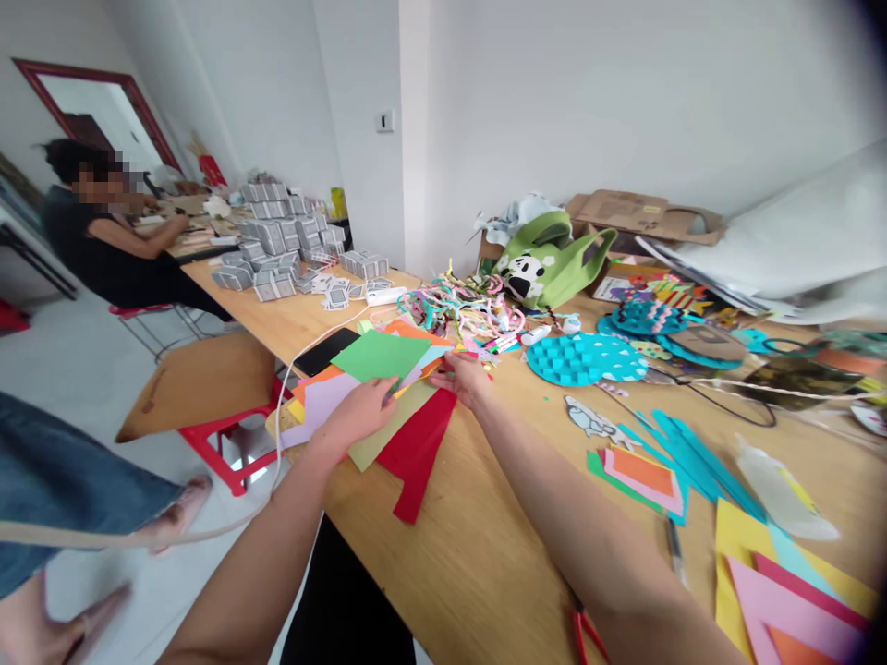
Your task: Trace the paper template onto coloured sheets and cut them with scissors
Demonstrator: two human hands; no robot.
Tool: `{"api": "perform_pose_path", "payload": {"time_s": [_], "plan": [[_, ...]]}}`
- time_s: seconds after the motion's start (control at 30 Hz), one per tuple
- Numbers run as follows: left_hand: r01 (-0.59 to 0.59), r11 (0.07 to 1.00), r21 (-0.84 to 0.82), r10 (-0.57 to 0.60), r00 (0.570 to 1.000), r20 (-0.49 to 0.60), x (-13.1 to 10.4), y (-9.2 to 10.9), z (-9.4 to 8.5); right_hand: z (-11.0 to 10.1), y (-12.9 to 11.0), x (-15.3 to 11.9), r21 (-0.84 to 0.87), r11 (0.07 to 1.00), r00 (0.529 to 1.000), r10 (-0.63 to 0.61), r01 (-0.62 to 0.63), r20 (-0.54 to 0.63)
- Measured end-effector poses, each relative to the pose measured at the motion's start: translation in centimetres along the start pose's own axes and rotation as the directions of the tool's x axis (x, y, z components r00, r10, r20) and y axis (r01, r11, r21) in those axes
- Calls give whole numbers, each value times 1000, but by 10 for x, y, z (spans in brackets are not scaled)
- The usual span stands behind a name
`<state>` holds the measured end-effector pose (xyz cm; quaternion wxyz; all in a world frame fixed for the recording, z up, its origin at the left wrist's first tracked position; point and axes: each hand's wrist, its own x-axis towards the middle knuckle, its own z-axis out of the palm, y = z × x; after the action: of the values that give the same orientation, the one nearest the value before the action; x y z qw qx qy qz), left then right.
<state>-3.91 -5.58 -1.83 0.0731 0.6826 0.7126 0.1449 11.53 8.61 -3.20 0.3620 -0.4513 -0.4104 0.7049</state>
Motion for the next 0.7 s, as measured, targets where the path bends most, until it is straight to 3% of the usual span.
{"api": "perform_pose_path", "payload": {"time_s": [0.17,0.27,0.37,0.47,0.6,0.7], "plan": [[28,995,-96,-29,1000,-1,4,-9,-3,3,-1,-4,37,999,999,11,-12,37],[22,993,-116,-20,1000,12,5,-10,-5,9,2,-14,-6,999,992,41,-40,119],[6,998,-69,-4,1000,29,3,-5,-3,20,7,-24,-101,995,976,34,-13,214],[-9,999,53,6,998,56,1,4,3,30,13,-29,-239,967,965,-25,90,263],[75,987,144,-81,996,34,3,11,8,28,19,-31,-497,822,943,-136,278,304],[111,993,39,-112,994,14,8,5,5,16,25,-35,-689,578,897,-216,437,386]]}}
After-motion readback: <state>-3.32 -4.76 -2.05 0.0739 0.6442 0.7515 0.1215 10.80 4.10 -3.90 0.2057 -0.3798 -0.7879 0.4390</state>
